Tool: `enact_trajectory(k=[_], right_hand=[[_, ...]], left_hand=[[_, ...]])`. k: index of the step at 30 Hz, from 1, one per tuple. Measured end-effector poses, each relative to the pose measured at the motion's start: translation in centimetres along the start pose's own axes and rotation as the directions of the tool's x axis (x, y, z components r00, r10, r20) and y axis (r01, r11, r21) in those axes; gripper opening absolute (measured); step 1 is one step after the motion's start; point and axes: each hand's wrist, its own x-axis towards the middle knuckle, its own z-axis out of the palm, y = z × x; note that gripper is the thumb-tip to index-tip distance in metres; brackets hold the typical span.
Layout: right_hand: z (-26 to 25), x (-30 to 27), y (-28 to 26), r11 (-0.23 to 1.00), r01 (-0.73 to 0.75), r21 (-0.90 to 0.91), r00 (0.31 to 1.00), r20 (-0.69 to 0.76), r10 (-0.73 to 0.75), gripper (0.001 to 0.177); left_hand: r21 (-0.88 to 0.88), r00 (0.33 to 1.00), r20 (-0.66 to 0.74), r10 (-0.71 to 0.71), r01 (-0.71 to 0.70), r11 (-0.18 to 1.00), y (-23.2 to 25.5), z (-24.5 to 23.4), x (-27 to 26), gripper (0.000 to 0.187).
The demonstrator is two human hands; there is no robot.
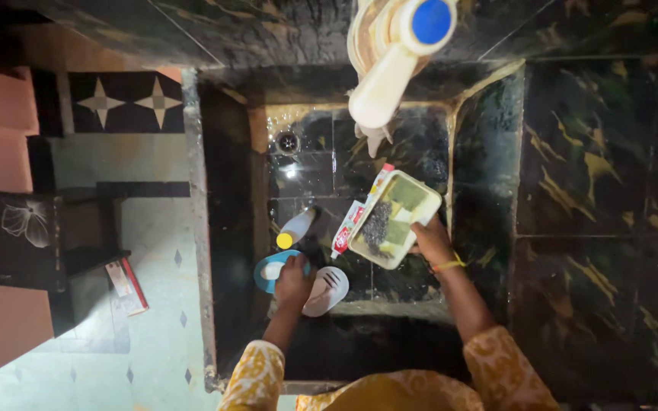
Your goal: The person washes their hands at a sink using running water and soap. They rub their hands together, rinse, and repeat the process while handling a soap bottle and other items on the sink.
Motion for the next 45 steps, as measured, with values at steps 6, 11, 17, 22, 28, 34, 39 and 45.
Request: enact_trajectory(k=[6,11,17,22,28,34,39,45], right_hand=[[-3.0,2.2,5.8,0.600,0.161,-0.784,0.958,-0.022,-0.286,0.052],[-3.1,-2.6,9.5,0.307,0.000,-0.952,0.999,-0.014,-0.044,0.044],[-3.6,-3.1,9.9,0.110,0.022,-0.994,0.944,-0.016,-0.328,0.051],[3.8,0.1,0.1,0.960,0.259,-0.109,0.965,0.069,-0.253,0.040],[12.2,-0.2,-12.0,0.693,0.172,0.700,0.839,0.264,-0.475,0.028],[16.9,0.1,-19.4,0.510,-0.045,0.859,0.872,0.284,-0.400,0.026],[18.1,-1.6,-20.7,0.362,-0.084,0.929,0.816,0.272,-0.509,0.045],[17.6,-1.4,-20.2,0.311,-0.230,0.922,0.777,0.366,-0.512,0.038]], left_hand=[[-0.372,0.881,-0.464,0.094,-0.290,0.881,12.3,-14.6,-0.2,0.017],[-0.435,0.698,-0.684,0.212,-0.624,0.650,18.9,-25.2,0.5,0.009],[-0.519,0.492,-0.770,0.406,-0.854,0.050,27.5,-39.3,4.0,0.025],[-0.582,0.448,-0.284,0.848,-0.783,0.219,34.7,-45.4,3.6,0.030],[-0.560,0.399,-0.706,0.585,-0.820,-0.117,36.4,-40.3,2.4,0.034],[-0.664,0.617,-0.735,0.280,-0.739,-0.115,32.8,-37.5,0.7,0.038],[-0.825,0.827,-0.560,-0.052,-0.562,-0.060,27.4,-27.2,4.1,0.042],[-0.799,0.993,-0.120,0.000,-0.097,-0.593,23.0,-15.5,9.6,0.032]])
